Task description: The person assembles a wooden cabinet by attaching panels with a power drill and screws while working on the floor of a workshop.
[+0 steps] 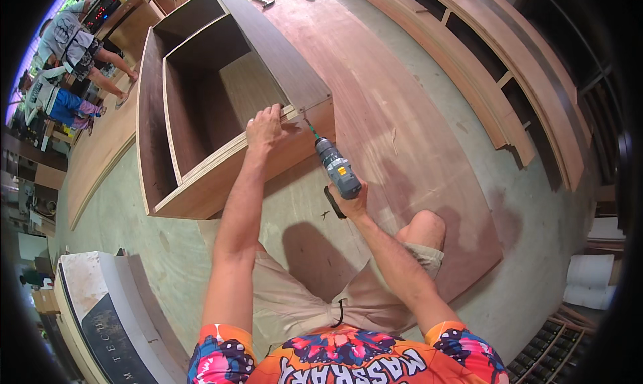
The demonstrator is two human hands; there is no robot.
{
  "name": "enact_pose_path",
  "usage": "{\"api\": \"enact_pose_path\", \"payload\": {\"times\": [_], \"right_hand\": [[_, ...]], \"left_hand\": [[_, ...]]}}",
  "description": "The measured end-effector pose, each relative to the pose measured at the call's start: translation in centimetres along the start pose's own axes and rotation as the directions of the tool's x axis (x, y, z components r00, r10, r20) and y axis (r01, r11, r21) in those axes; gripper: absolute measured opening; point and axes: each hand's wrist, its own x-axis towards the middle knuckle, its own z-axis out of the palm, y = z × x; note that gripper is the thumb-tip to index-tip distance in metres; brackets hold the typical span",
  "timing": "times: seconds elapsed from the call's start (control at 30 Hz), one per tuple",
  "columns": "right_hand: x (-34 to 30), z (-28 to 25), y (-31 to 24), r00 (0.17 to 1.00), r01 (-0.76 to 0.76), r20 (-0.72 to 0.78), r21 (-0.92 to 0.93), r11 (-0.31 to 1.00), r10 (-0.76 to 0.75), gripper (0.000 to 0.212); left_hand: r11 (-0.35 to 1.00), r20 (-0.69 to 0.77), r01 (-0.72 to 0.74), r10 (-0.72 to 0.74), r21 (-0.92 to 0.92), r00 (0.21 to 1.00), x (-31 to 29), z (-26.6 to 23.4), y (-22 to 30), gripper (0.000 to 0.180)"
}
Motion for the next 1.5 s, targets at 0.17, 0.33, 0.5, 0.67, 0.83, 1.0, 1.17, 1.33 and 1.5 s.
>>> {"api": "enact_pose_path", "payload": {"times": [0.17, 0.33, 0.5, 0.67, 0.83, 1.0, 1.17, 1.33, 1.5], "right_hand": [[-0.2, -0.3, 1.5, 0.999, -0.014, 0.036, 0.021, 1.000, 0.013, 0.020], [-0.6, 0.3, 2.7, 0.995, -0.094, 0.035, 0.095, 0.991, 0.091, 0.018], [0.0, -0.1, 3.0, 0.999, 0.010, 0.044, 0.037, 0.999, -0.012, 0.024], [1.6, -1.1, 2.7, 0.975, 0.221, 0.056, -0.125, 0.967, -0.216, 0.031], [1.8, -1.7, 2.9, 0.970, 0.242, 0.056, -0.110, 0.964, -0.237, 0.025], [0.5, -0.8, 3.6, 0.988, 0.121, 0.095, -0.031, 0.992, -0.118, 0.025], [-0.3, -0.6, 2.7, 0.997, 0.070, 0.044, -0.044, 0.997, -0.068, 0.022], [-3.9, -0.8, 4.5, 0.934, -0.358, 0.030, 0.061, 0.932, 0.357, 0.022], [-3.3, 3.2, 5.4, 0.546, -0.669, 0.274, 0.711, 0.216, 0.792, 0.017]], "left_hand": [[0.989, 0.121, 0.107, -0.094, -0.103, 0.988, 0.4, 0.1, 1.0, 0.064], [0.989, 0.126, 0.099, -0.085, -0.109, 0.988, 0.4, -0.5, 1.4, 0.067], [0.985, 0.167, 0.138, -0.120, -0.101, 0.979, 0.6, -1.1, 1.9, 0.067], [0.979, 0.215, 0.174, -0.149, -0.103, 0.965, 0.8, -1.2, 1.8, 0.066], [0.984, 0.145, 0.134, -0.117, -0.115, 0.983, 0.4, -1.2, 2.0, 0.064], [0.987, 0.152, 0.134, -0.120, -0.085, 0.981, 0.5, -1.4, 2.3, 0.063], [0.992, 0.108, 0.106, -0.098, -0.067, 0.989, 0.7, -0.3, 0.9, 0.060], [0.990, 0.203, 0.124, -0.108, -0.067, 0.973, 0.9, -0.9, 1.4, 0.062], [0.993, 0.294, 0.113, -0.095, -0.045, 0.951, 1.8, -1.8, 2.1, 0.066]]}}
